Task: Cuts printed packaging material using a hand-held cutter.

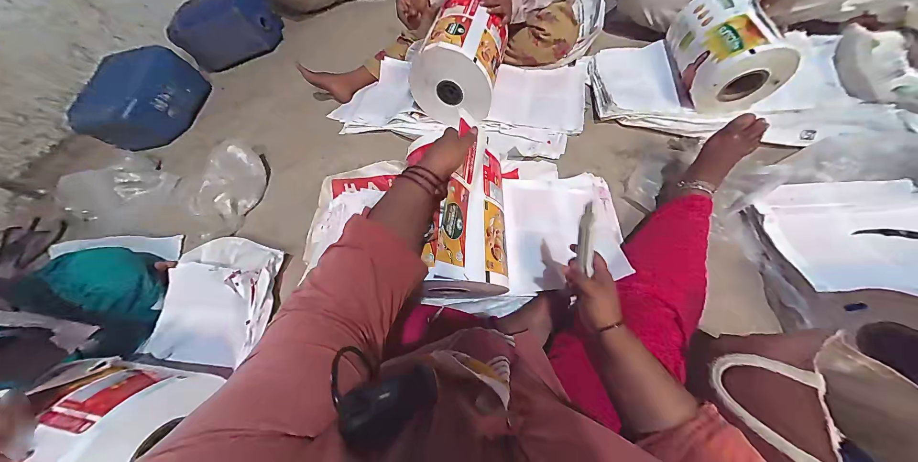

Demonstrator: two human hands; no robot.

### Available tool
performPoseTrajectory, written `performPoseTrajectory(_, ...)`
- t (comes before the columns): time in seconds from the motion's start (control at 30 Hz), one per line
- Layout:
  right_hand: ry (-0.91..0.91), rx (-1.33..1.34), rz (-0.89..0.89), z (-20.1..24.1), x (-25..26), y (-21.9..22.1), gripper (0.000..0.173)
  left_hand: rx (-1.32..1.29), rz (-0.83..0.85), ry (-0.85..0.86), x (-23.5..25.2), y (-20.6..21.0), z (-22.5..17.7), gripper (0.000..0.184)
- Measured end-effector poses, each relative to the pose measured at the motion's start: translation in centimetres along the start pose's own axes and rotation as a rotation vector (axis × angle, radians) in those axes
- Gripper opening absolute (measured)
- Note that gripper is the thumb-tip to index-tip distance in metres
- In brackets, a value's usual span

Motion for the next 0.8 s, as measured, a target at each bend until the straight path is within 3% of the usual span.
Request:
performPoseTrajectory(0.2,-0.110,-0.286,0.259,5.2,2.5,9.2,0.057,-0.423,0.204,0.032,-8.5,2.2,4.3,0.077)
performPoseTrajectory(0.3,-0.133,-0.415,0.294,6.7,4.2,13.0,0.076,-0.370,0.294,0.119,-12.1,3.9,7.1,0.077)
performPoseTrajectory(0.37,-0.103,-0.498,0.326,7.6,5.4,14.2,0.076,-0.344,0.309,0.145,-13.7,3.6,8.2,0.069)
performPoseTrajectory(0.43,-0.074,-0.441,0.298,7.6,6.1,13.6,0.059,-0.384,0.416,0.268,-14.8,2.9,8.6,0.070)
performPoseTrajectory(0.5,-0.051,-0.314,0.238,7.3,6.2,12.3,0.045,-0.426,0.577,0.371,-15.3,3.4,8.8,0.084)
performPoseTrajectory(0.57,-0.049,-0.350,0.240,8.1,5.5,11.3,0.048,-0.289,0.642,0.460,-16.2,4.8,8.7,0.084)
performPoseTrajectory(0.7,-0.010,-0.820,0.254,9.9,6.6,8.1,0.060,0.069,0.630,0.692,-18.9,6.8,6.5,0.057)
performPoseTrajectory(0.8,0.103,-1.118,0.113,7.8,9.9,-0.3,0.065,0.057,0.407,0.889,-18.9,4.8,6.3,0.054)
Point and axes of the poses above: each hand's wrist, its own x-axis towards the middle knuckle, its own y-axis out of the palm, z = x × y, the point moved 6 cm from there along x, towards the middle knuckle, and after that the axes turned 15 degrees about -y, right-handed, at the moved point
